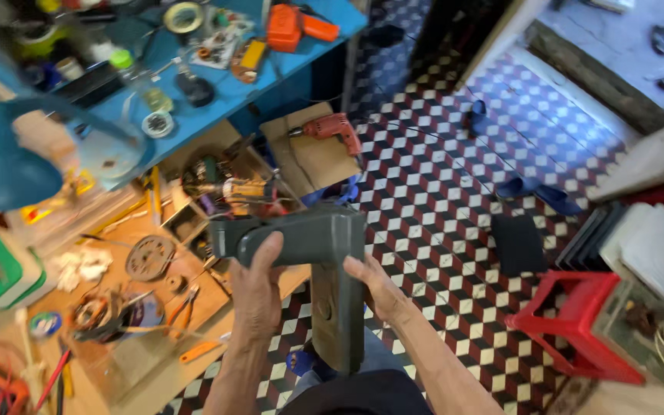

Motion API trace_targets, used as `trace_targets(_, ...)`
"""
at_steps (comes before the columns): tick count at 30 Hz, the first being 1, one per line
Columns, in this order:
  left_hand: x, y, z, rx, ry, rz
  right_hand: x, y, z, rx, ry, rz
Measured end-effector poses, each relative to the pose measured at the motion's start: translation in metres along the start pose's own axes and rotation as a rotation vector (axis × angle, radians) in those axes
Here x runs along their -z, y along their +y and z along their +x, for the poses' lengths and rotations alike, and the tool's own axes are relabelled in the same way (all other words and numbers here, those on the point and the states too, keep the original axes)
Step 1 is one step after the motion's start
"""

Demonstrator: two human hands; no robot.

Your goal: The person assembles a metal casing by inserting screws and using a cordless drill to tighten them. They then handle a motor component, connecting wires and testing it with a multimeter.

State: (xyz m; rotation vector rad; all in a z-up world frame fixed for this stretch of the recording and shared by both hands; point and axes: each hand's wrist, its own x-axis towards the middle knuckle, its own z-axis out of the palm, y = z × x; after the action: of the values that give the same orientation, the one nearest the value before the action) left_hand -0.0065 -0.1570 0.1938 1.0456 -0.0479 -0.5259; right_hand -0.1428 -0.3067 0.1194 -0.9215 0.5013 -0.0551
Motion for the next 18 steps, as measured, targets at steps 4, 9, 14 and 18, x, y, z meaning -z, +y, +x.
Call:
trace_targets(4,-0.056,0.019,0.027,0.024,-0.081,-0.148,0.021,-0.027,0.003,0.161,-0.160,0.511)
trace_targets(9,-0.111,0.023,0.068,-0.061,-0.391,-0.210,0.034,-0.020,-0.042,0.104,-0.164,0.572)
trace_targets(14,-0.145,0.020,0.115,-0.154,-0.545,-0.091,0.069,-0.002,-0.112,0.095,-0.033,0.438)
trace_targets(18,-0.162,0.009,0.137,-0.114,-0.586,-0.009,0.083,0.017,-0.185,0.172,0.410,0.275)
